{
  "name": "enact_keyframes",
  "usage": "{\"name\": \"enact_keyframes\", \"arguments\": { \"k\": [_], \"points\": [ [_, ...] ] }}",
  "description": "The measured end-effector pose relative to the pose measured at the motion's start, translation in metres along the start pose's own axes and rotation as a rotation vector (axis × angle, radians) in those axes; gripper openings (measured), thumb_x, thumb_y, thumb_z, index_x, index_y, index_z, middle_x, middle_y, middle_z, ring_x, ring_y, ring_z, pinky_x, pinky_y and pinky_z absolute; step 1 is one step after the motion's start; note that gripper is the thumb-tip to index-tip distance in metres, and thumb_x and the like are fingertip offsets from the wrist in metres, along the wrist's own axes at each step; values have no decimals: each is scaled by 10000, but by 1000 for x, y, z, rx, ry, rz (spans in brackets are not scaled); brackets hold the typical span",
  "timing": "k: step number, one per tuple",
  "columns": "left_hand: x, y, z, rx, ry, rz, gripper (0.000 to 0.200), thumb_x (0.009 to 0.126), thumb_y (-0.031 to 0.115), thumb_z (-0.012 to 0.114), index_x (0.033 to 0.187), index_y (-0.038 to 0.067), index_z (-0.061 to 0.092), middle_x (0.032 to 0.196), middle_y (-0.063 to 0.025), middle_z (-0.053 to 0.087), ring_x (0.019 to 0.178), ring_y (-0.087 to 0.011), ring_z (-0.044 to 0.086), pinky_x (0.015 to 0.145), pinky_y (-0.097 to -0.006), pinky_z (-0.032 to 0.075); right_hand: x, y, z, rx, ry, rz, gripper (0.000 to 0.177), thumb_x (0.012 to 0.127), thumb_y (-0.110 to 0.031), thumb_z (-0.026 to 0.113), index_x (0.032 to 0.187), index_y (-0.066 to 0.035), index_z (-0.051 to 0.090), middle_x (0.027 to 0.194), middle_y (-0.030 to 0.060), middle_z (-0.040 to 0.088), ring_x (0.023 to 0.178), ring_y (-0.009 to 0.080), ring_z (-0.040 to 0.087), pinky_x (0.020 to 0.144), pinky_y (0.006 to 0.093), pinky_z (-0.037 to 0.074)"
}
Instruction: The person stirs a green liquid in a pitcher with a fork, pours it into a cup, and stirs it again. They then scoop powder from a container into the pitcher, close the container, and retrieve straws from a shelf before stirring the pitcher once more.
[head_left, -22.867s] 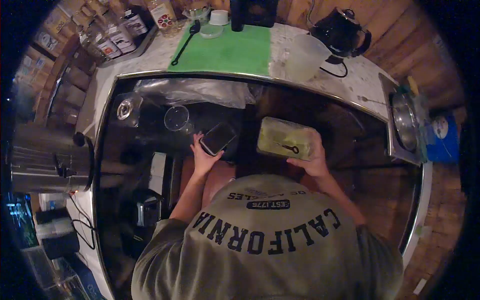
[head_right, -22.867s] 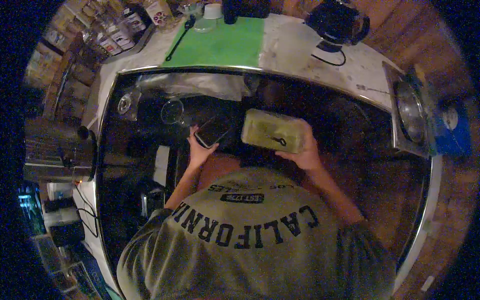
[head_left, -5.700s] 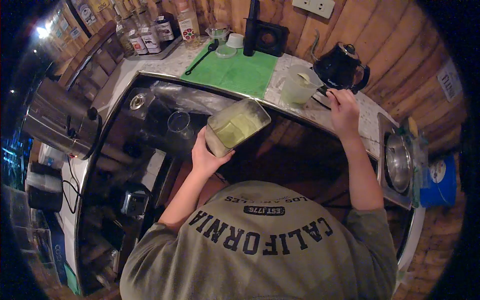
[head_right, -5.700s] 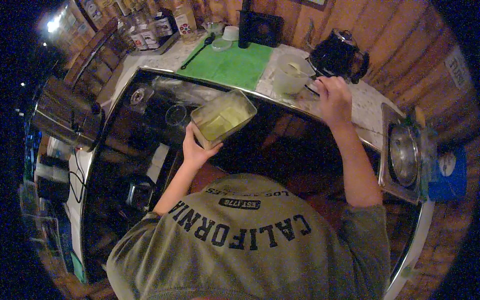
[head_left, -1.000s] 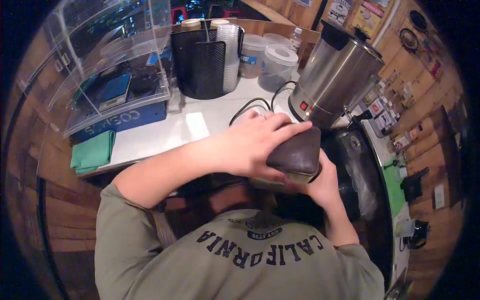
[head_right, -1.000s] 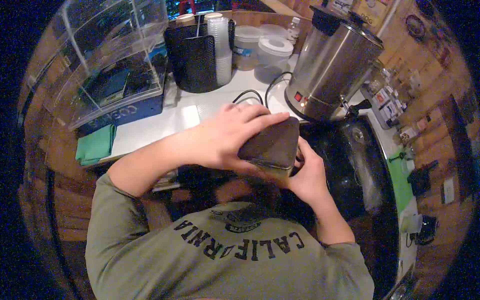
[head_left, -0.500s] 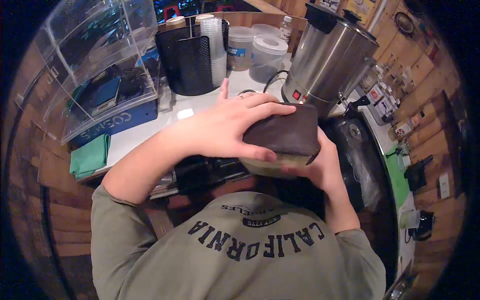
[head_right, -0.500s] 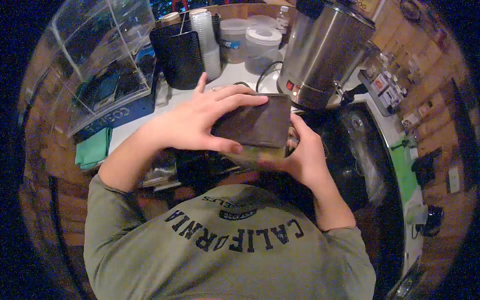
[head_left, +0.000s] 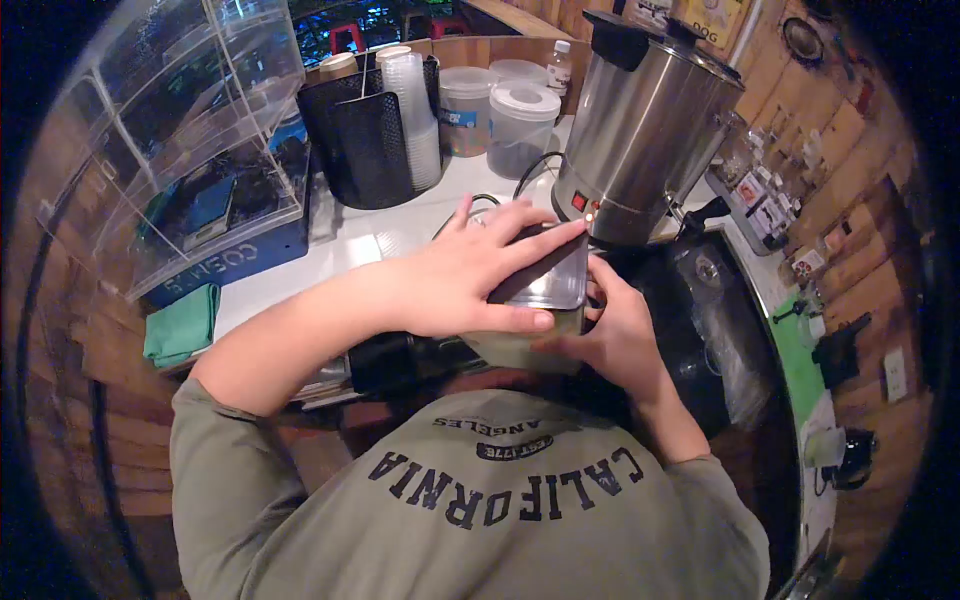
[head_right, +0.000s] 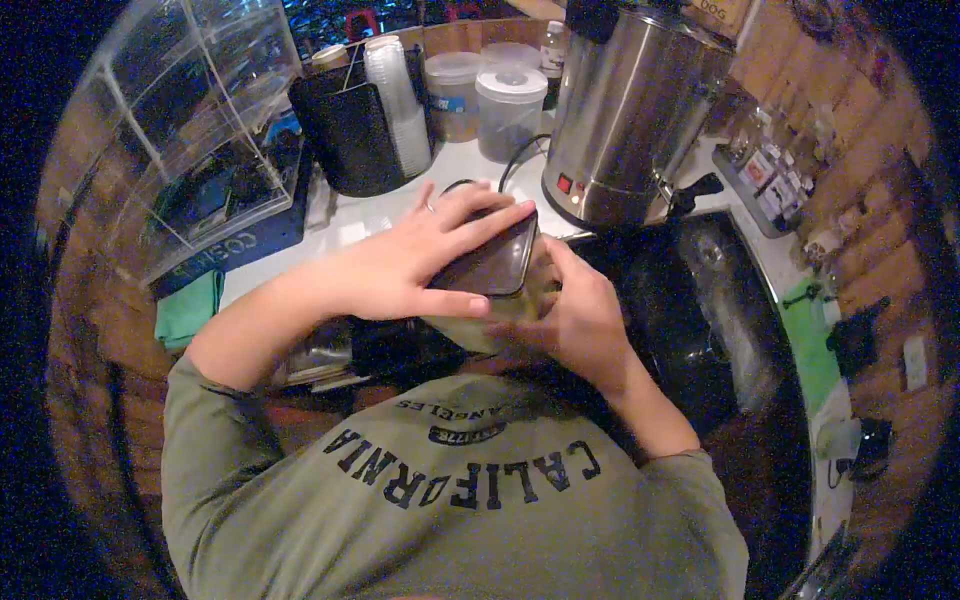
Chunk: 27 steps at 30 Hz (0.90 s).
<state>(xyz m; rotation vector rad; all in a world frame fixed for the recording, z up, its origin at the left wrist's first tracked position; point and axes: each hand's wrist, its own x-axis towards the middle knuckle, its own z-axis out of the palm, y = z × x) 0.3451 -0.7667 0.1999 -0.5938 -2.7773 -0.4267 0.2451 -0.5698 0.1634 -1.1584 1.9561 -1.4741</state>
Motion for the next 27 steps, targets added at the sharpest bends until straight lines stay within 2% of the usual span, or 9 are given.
{"name": "enact_keyframes", "arguments": {
  "k": [3,5,8,11,16,19,23,26,27],
  "points": [
    [8,11,-37,145,128,-11,776,727,388,694,1377,111,375,1306,-220,399,1211,-385,412,1018,-435,344,13,-11,-7,-120,49,-77,836,566,-73,867,1281,-10,438,1107,94,605,1008,178,601,861,312,503],
    [23,28,-76,-11,-87,-235,782,663,287,743,1342,100,405,1256,-181,472,1157,-361,482,979,-406,402,26,-19,-11,-239,104,-155,802,551,-147,869,1232,-13,468,1069,120,616,977,223,615,845,327,499],
    [24,14,-94,165,-54,-132,901,557,160,790,1352,121,369,1196,-168,535,1098,-364,533,939,-410,442,46,-33,-15,-383,203,-304,772,513,-313,877,1126,0,528,996,173,639,940,313,634,812,361,491],
    [14,-7,-102,53,38,-177,1003,492,82,772,1379,165,311,1163,-153,546,1046,-319,556,943,-394,448,72,-52,-23,-373,138,-361,770,522,-343,875,1124,7,548,960,154,652,936,267,639,814,351,489],
    [0,-27,-115,-51,202,-176,993,489,74,755,1354,168,277,1068,-182,593,939,-321,615,842,-383,492,108,-79,-31,-487,22,-696,1167,503,-234,897,1384,-86,147,1353,152,354,1125,314,523,956,412,440],
    [-4,-23,-131,-84,122,-218,1025,481,74,762,1359,157,239,1009,-160,614,927,-303,619,834,-363,487,110,-122,-36,-494,-80,-698,825,556,-290,861,1205,-38,419,1179,139,512,1080,271,540,922,400,445],
    [12,-15,-168,-233,-131,-327,1043,591,26,774,1404,137,130,1275,-227,461,1161,-323,484,990,-388,397,130,-167,-20,-996,-326,-591,587,578,-292,814,991,-27,492,946,120,535,956,225,526,832,342,446],
    [9,-51,-178,-18,44,-142,1082,570,116,809,1414,102,132,1290,-241,406,1206,-329,430,1011,-395,384,150,-182,-13,-942,-274,-584,524,587,-198,780,938,-63,414,815,62,431,823,156,441,754,286,396],
    [2,-57,-180,202,193,-148,1060,594,136,800,1420,96,137,1321,-246,364,1233,-329,399,1021,-403,377,164,-187,-19,-973,-206,-556,473,571,-244,763,919,-24,531,823,109,545,826,186,537,758,302,437]
  ]
}}
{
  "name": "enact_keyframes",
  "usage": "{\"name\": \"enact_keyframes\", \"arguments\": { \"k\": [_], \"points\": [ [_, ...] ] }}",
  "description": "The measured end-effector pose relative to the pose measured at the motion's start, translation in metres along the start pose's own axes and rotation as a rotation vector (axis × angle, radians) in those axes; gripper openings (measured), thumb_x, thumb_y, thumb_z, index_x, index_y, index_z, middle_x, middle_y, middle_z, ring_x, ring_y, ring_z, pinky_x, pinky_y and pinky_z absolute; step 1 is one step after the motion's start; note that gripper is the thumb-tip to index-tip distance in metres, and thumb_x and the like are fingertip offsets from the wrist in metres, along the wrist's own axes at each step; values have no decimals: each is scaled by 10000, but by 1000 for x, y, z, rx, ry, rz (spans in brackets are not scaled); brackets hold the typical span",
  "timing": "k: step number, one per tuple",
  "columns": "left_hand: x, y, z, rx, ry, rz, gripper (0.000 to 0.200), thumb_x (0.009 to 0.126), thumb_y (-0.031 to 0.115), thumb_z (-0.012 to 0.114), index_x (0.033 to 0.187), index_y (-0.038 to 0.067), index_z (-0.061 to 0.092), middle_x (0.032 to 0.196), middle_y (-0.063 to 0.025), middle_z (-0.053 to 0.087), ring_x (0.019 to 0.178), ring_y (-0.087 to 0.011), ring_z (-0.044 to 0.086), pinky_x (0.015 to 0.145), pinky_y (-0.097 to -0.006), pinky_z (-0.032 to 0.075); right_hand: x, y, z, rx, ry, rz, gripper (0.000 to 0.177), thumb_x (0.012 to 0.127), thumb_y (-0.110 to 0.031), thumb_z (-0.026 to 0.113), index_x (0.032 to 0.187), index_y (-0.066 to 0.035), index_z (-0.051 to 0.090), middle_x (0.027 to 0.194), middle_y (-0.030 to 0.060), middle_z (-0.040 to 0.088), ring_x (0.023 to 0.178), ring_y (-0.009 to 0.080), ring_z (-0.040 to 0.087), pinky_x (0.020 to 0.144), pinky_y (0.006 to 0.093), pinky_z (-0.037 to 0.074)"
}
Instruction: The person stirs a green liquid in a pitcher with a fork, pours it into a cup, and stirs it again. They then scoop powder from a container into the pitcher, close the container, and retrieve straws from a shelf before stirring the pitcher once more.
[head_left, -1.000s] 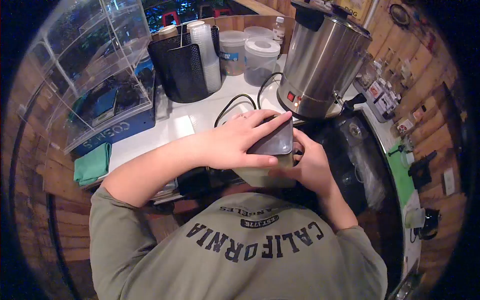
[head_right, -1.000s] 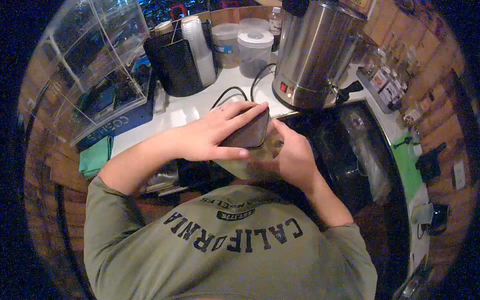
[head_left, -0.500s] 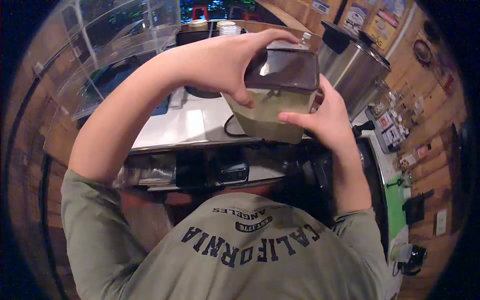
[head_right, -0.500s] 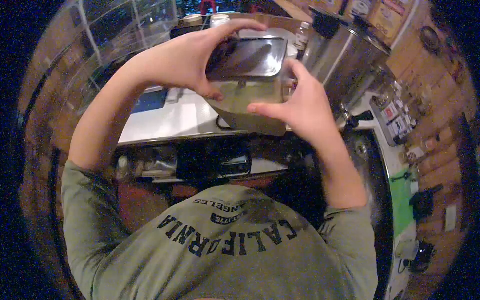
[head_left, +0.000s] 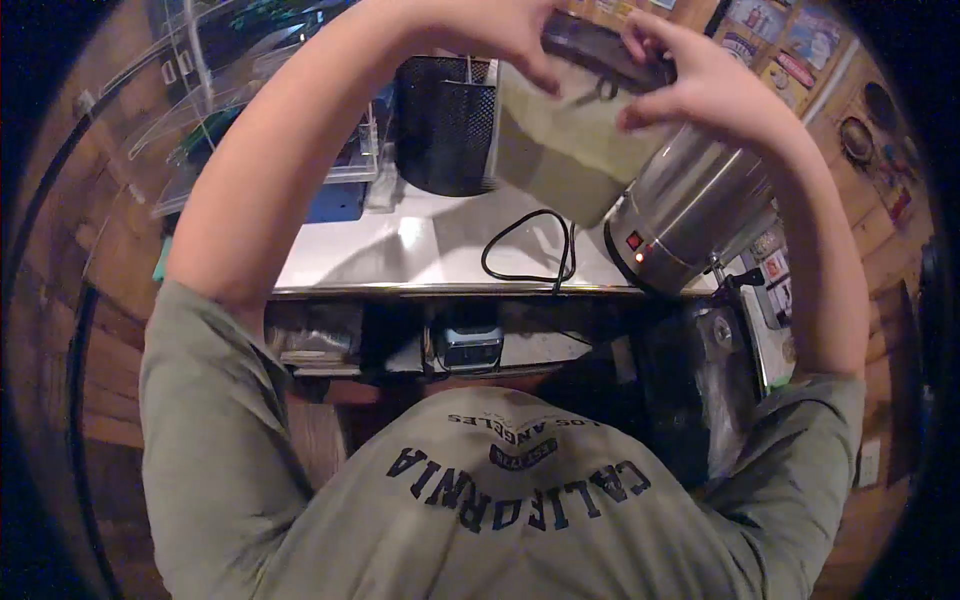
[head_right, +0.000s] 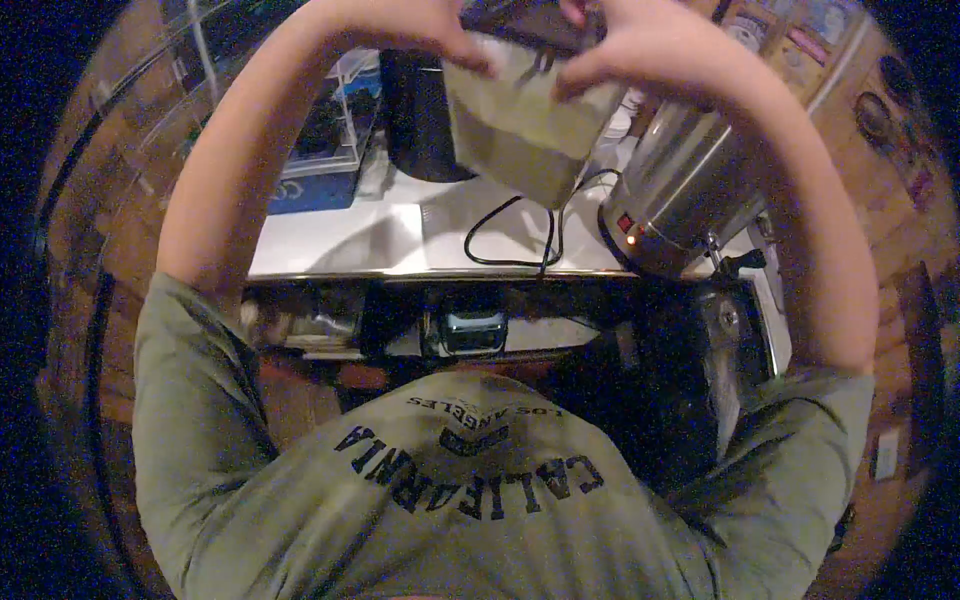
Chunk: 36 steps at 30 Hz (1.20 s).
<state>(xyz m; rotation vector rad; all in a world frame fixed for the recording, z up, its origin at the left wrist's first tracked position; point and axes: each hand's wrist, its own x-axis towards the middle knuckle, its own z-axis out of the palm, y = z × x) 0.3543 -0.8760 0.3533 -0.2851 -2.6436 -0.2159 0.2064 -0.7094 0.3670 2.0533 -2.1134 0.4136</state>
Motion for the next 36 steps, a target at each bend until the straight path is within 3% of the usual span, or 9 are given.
{"name": "enact_keyframes", "arguments": {
  "k": [4,6,12,16,18,19,26,33,36],
  "points": [
    [-47,2,21,-89,557,-211,937,745,298,750,1438,91,154,1440,-157,223,1321,-351,287,1100,-419,264,26,-29,-32,-103,-8,364,713,627,-346,786,1150,30,480,1112,186,542,1025,257,526,833,340,439],
    [-88,-19,65,-114,800,-13,707,638,104,730,1275,112,424,1231,-129,484,1145,-245,473,976,-375,391,55,-24,-35,-240,-65,465,726,634,-379,767,1159,35,484,1086,208,556,1005,287,546,820,359,447],
    [-208,-1,173,-90,630,-265,215,700,46,640,912,79,629,1051,-122,552,967,-283,517,811,-380,422,120,28,-1,-501,104,604,836,627,-357,785,1305,-18,435,1145,191,588,984,306,588,774,407,493],
    [-252,-12,221,-166,612,-314,234,668,24,640,897,74,628,971,-106,569,891,-289,528,794,-384,423,182,87,4,-588,-277,933,840,702,-316,748,1415,-154,334,1152,183,605,949,279,614,779,423,512],
    [-264,-15,230,-197,618,-321,244,655,16,641,892,74,627,959,-104,572,881,-294,531,790,-387,426,183,147,28,-644,-1,756,451,557,-306,726,897,-16,664,894,166,652,858,244,632,759,335,488],
    [-268,-17,233,-220,623,-327,249,648,13,643,890,72,626,957,-104,572,879,-294,533,787,-387,428,196,182,33,-707,-119,769,431,561,-362,683,878,-73,726,984,176,673,886,284,659,764,375,518],
    [-279,-31,245,-231,664,-361,432,631,53,662,1054,68,574,975,-126,575,887,-316,547,791,-401,456,224,276,58,-711,-506,779,403,621,-416,691,927,-157,727,1005,79,683,909,224,641,781,352,507],
    [-276,-31,244,-210,628,-427,445,644,99,666,1076,67,564,982,-140,582,885,-336,557,766,-415,480,216,322,74,-492,-502,1157,420,634,-389,691,955,-118,716,1051,116,663,901,224,631,794,392,500],
    [-276,-33,244,-226,583,-426,456,647,112,668,1087,68,559,983,-142,583,882,-335,556,763,-415,480,203,334,83,-478,-412,1048,437,632,-371,685,980,-106,697,1075,136,643,904,245,623,795,408,494]
  ]
}}
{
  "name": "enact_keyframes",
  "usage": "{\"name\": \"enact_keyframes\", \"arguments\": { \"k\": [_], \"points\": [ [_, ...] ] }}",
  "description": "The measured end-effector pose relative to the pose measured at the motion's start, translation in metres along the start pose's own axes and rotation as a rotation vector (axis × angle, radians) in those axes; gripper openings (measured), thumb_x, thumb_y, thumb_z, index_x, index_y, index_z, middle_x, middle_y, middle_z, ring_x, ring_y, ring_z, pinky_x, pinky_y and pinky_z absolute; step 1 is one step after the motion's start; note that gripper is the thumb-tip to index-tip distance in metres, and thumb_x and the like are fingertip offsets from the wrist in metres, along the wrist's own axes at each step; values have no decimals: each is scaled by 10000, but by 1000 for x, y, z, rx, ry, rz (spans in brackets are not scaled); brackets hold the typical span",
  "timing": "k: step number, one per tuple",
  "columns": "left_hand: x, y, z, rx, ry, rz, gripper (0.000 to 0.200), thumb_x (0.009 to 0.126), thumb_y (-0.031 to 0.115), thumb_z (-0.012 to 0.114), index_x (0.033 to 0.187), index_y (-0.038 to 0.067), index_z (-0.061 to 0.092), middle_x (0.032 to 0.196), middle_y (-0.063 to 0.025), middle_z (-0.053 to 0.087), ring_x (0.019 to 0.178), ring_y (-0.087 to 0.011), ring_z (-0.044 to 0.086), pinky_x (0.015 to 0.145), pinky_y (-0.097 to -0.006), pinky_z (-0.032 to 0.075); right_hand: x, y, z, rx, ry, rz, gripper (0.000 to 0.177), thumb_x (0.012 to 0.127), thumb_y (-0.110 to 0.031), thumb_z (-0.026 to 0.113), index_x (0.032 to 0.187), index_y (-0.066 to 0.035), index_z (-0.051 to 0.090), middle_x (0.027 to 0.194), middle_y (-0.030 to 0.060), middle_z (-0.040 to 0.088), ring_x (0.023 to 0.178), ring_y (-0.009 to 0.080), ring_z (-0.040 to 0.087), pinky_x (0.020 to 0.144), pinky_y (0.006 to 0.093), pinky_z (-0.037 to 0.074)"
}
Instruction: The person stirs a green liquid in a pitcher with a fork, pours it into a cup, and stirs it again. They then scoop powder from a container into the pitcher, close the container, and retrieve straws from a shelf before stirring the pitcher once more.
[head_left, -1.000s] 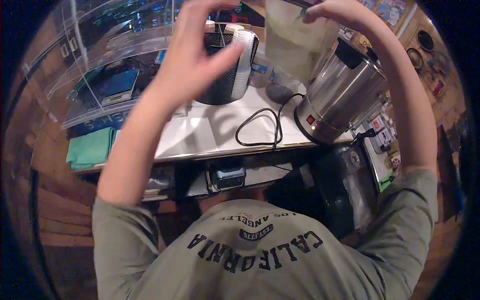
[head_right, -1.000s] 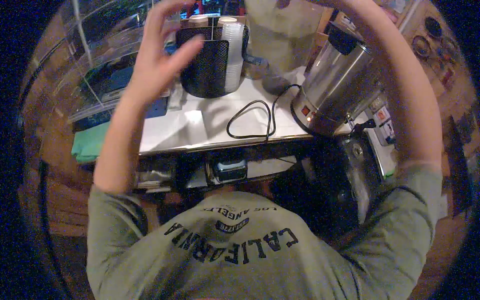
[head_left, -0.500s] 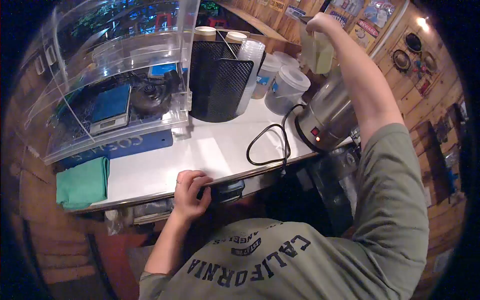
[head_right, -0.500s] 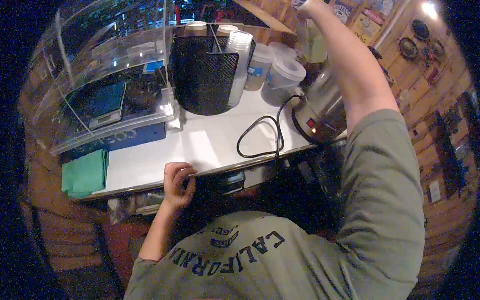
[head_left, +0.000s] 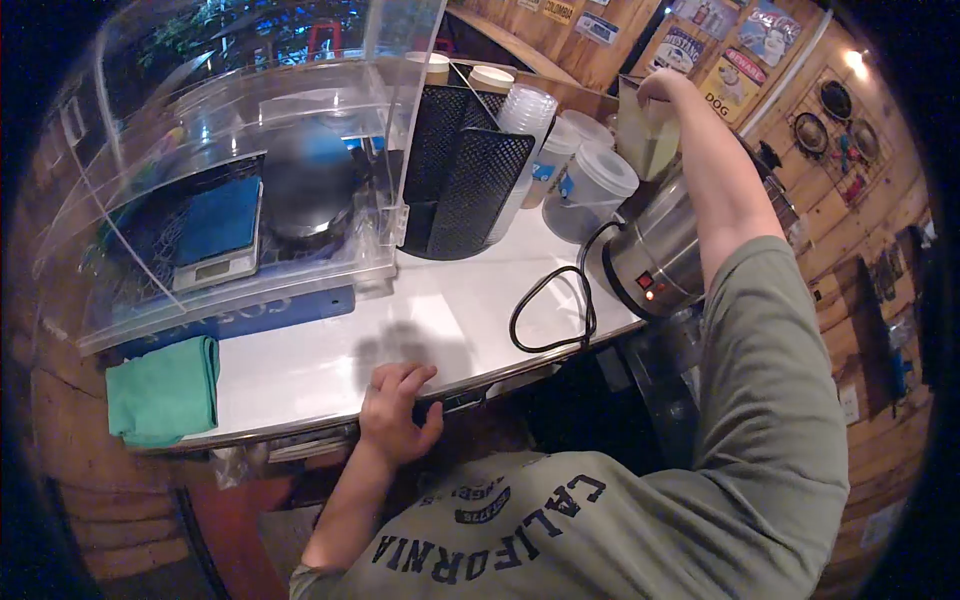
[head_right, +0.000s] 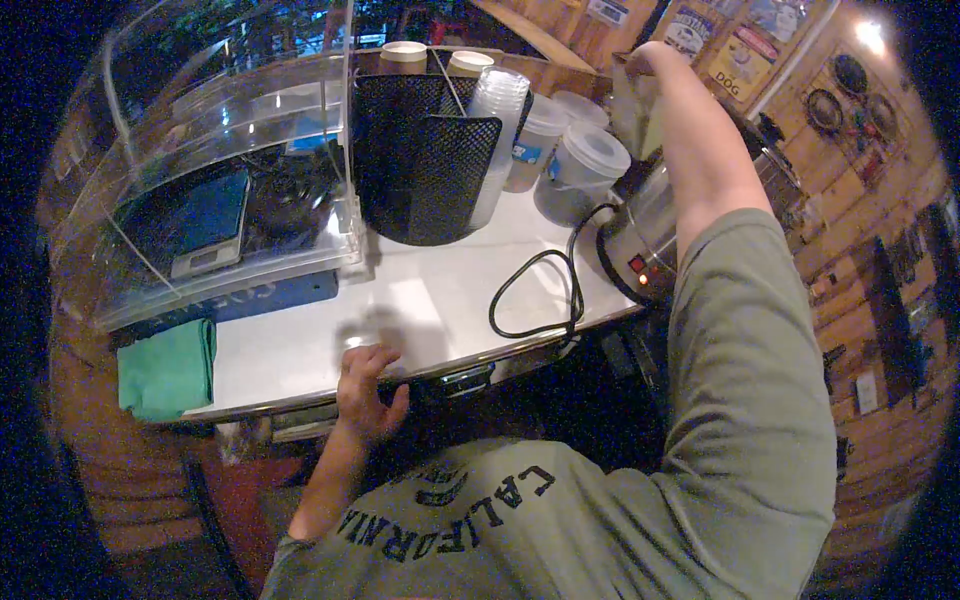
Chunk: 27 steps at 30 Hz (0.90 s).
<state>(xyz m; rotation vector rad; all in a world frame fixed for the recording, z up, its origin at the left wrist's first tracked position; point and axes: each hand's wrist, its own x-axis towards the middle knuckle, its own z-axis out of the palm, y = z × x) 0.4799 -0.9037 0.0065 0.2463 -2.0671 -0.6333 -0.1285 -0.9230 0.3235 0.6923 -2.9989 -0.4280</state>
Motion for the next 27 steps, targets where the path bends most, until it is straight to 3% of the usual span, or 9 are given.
{"name": "enact_keyframes", "arguments": {
  "k": [7,10,11,14,17,19,23,25,27],
  "points": [
    [1,-1,3,12,-59,16,462,647,126,674,1092,75,558,992,-136,581,886,-325,557,786,-415,470,31,11,41,-64,-266,70,488,619,-343,677,1056,-125,655,1188,153,581,941,270,595,808,423,475],
    [1,0,3,60,-61,40,460,649,143,679,1089,81,559,990,-128,579,891,-316,562,795,-416,468,20,10,51,-38,-159,275,484,615,-340,679,1046,-123,647,1182,146,572,927,261,585,797,410,472],
    [1,-1,3,69,-63,45,460,650,149,680,1088,83,559,991,-123,579,892,-313,563,799,-417,467,2,9,55,3,-77,342,473,614,-343,681,1026,-112,647,1148,140,582,904,253,584,778,403,473],
    [0,-1,5,99,-78,59,460,650,168,684,1087,92,560,998,-110,577,895,-304,568,813,-417,461,9,8,65,-82,-259,269,353,628,-315,703,875,-76,623,927,128,603,752,234,569,700,400,471],
    [0,0,6,133,-87,64,460,650,183,685,1086,101,562,1004,-99,575,897,-296,571,817,-416,457,17,13,78,-8,-534,146,273,676,-278,721,771,-67,576,858,147,611,715,289,570,724,435,470],
    [1,1,6,151,-98,65,464,651,191,686,1090,106,562,1004,-94,574,900,-290,572,816,-414,453,-5,9,80,-11,-609,149,308,682,-297,733,830,-57,608,926,142,629,776,301,593,747,441,477],
    [4,6,6,191,-132,66,478,660,205,687,1109,113,554,1007,-85,573,912,-279,568,815,-405,442,36,10,124,184,-468,442,531,758,-343,655,1200,-67,551,1286,152,503,1175,272,475,995,391,361],
    [4,6,6,197,-159,60,483,666,212,686,1120,115,550,1013,-81,570,919,-275,566,816,-401,436,30,4,124,356,-373,556,552,798,-340,605,1277,-80,515,1366,155,452,1273,259,420,1051,372,317],
    [3,4,5,188,-192,45,488,672,219,685,1129,117,545,1020,-78,566,925,-270,564,818,-398,432,6,-6,120,487,-182,595,527,790,-325,613,1255,-89,542,1351,141,474,1259,255,440,1042,365,328]
  ]
}}
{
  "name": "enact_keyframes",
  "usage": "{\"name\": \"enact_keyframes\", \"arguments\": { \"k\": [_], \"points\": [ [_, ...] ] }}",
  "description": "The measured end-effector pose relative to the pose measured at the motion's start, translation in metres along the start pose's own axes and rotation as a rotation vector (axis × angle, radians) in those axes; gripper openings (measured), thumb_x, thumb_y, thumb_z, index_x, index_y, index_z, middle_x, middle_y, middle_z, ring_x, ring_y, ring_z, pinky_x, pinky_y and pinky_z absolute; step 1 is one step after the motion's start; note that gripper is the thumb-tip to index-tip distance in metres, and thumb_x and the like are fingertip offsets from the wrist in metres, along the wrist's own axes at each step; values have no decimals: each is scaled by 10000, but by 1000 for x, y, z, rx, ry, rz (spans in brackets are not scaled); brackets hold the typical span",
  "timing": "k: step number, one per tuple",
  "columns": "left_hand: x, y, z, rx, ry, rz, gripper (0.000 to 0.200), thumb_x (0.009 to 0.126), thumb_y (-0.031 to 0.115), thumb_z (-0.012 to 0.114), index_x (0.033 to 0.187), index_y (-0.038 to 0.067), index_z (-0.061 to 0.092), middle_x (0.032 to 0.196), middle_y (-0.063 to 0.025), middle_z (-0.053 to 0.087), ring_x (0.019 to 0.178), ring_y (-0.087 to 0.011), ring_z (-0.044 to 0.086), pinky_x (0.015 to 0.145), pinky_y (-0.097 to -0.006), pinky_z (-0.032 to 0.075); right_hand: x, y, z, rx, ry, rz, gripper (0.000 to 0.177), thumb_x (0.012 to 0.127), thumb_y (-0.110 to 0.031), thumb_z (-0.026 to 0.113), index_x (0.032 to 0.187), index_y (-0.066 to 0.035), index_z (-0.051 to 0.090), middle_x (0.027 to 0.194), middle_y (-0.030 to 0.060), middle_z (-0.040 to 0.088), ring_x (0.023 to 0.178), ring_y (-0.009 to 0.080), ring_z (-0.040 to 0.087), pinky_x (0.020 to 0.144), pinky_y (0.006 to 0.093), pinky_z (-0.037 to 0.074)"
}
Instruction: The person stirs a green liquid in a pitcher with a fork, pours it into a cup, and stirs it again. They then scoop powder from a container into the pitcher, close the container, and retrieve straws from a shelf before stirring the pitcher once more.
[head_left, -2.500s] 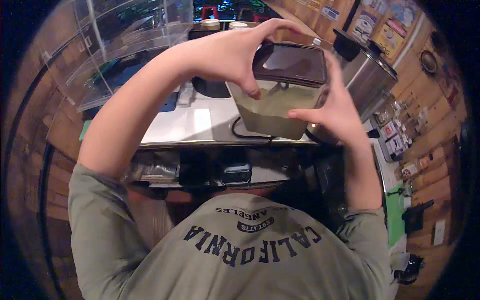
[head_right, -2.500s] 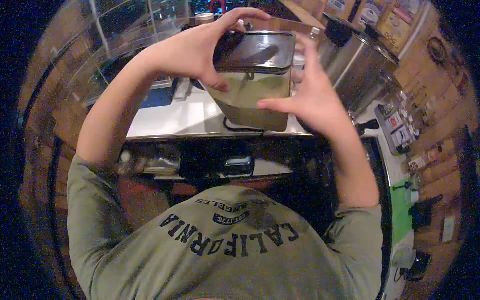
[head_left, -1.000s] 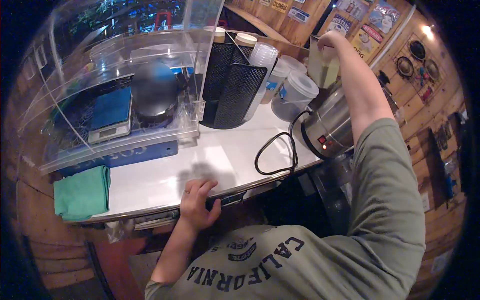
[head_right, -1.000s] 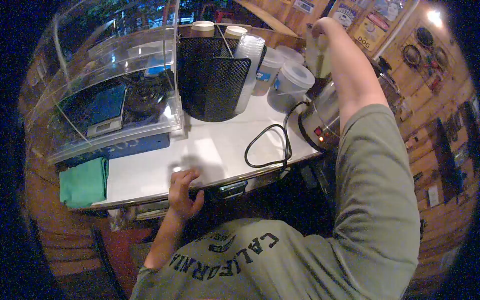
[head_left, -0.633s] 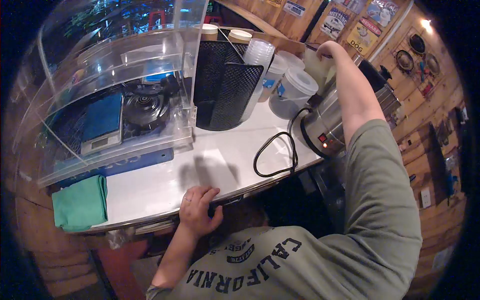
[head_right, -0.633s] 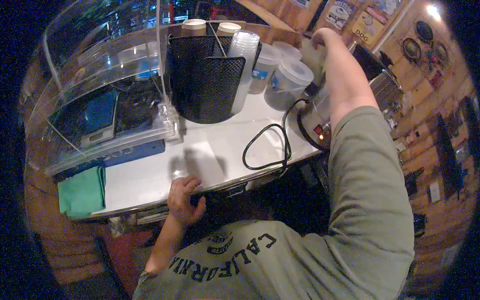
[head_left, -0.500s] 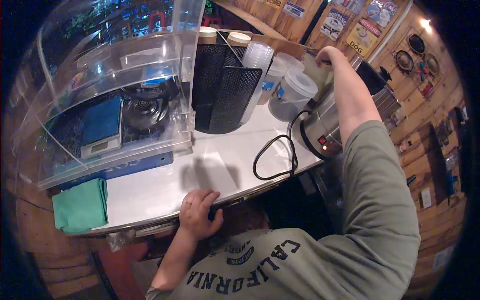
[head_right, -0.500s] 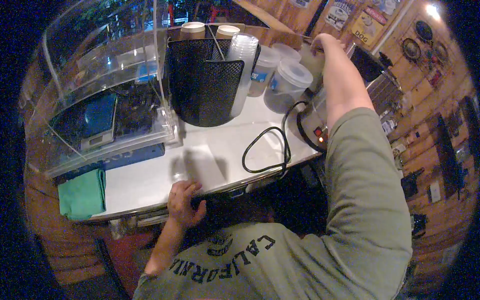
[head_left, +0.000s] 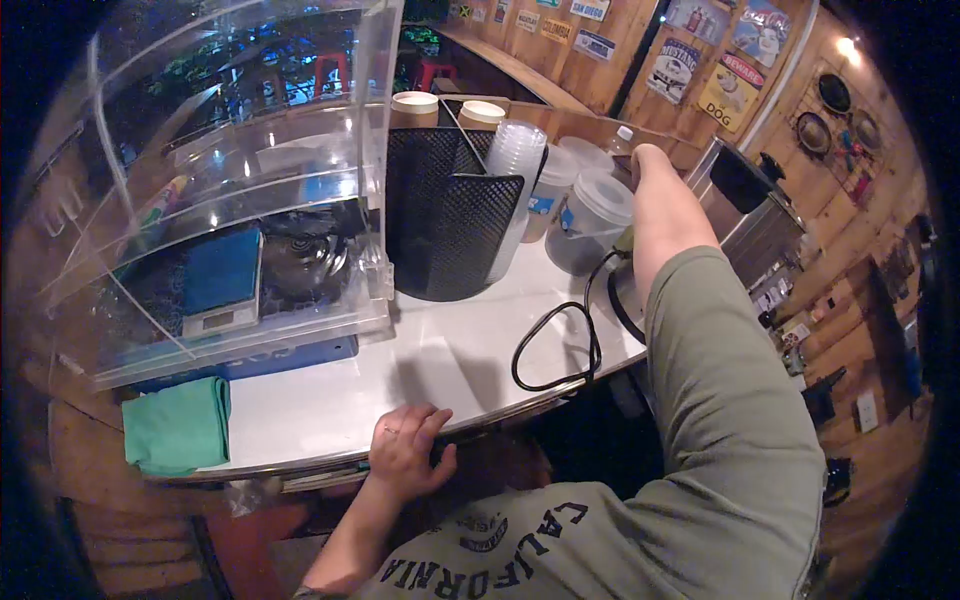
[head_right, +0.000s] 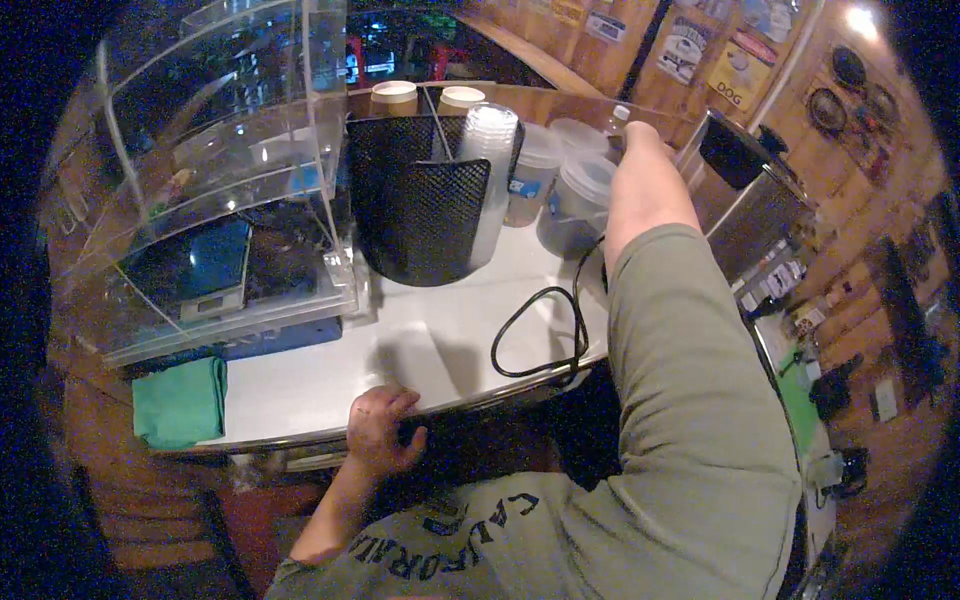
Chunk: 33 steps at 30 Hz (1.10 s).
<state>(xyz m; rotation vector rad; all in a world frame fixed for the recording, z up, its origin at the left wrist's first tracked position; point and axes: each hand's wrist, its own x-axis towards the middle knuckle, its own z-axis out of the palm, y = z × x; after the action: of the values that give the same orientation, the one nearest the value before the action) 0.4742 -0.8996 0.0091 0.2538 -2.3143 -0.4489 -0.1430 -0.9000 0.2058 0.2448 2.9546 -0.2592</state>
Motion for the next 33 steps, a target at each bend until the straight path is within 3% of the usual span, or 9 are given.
{"name": "enact_keyframes", "arguments": {
  "k": [4,8,14,17,20,23,27,30,33],
  "points": [
    [1,0,0,-7,12,4,483,679,219,680,1130,114,544,1024,-85,559,918,-273,565,809,-396,434,-74,23,-1,349,286,-17,480,773,-297,630,1213,-109,595,1321,114,518,1230,249,479,1026,350,350],
    [2,2,1,-26,-9,-20,484,677,215,677,1128,106,542,1020,-95,560,916,-282,565,810,-399,438,-36,10,8,413,50,-105,598,813,-277,574,1297,48,443,1470,173,284,1341,273,317,1071,394,302],
    [6,8,1,59,-68,-95,474,655,200,683,1098,87,558,1017,-101,572,955,-282,561,828,-414,436,58,-22,44,425,191,19,601,838,-290,560,1340,5,414,1451,253,265,1338,416,265,1092,514,230],
    [5,11,2,121,-107,-106,467,643,190,687,1080,77,567,1021,-105,580,973,-289,556,848,-421,426,-78,12,16,502,343,-26,606,810,-314,623,1312,-14,467,1393,189,413,1311,383,344,1092,499,223],
    [9,15,3,50,-34,-89,441,647,144,662,1070,62,567,1031,-122,588,972,-315,548,879,-427,404,-114,8,12,367,245,-294,791,816,-359,595,1396,45,238,1490,261,111,1395,374,76,1116,515,126],
    [4,10,14,11,48,-25,418,676,129,630,1075,33,550,1041,-152,581,977,-351,532,887,-440,391,-147,15,16,640,515,-689,616,823,-185,528,1312,135,336,1292,335,430,1184,421,471,980,497,379],
    [2,10,20,203,29,15,491,774,261,590,1184,6,500,1088,-181,567,1014,-382,515,914,-472,380,-306,162,0,564,569,-1369,255,784,-90,508,987,64,501,953,244,551,910,392,564,797,456,463],
    [5,16,16,247,-25,-97,456,767,246,611,1151,14,530,1098,-169,576,1026,-371,520,911,-454,397,-367,302,16,519,178,-1696,239,779,-102,607,993,-45,518,907,155,557,832,362,569,725,407,465],
    [0,8,20,187,166,-54,173,769,148,638,876,20,591,892,-148,602,841,-352,552,769,-415,439,-374,387,16,385,-826,-1597,192,824,-131,631,983,-40,577,840,112,580,750,284,595,653,365,483]
  ]
}}
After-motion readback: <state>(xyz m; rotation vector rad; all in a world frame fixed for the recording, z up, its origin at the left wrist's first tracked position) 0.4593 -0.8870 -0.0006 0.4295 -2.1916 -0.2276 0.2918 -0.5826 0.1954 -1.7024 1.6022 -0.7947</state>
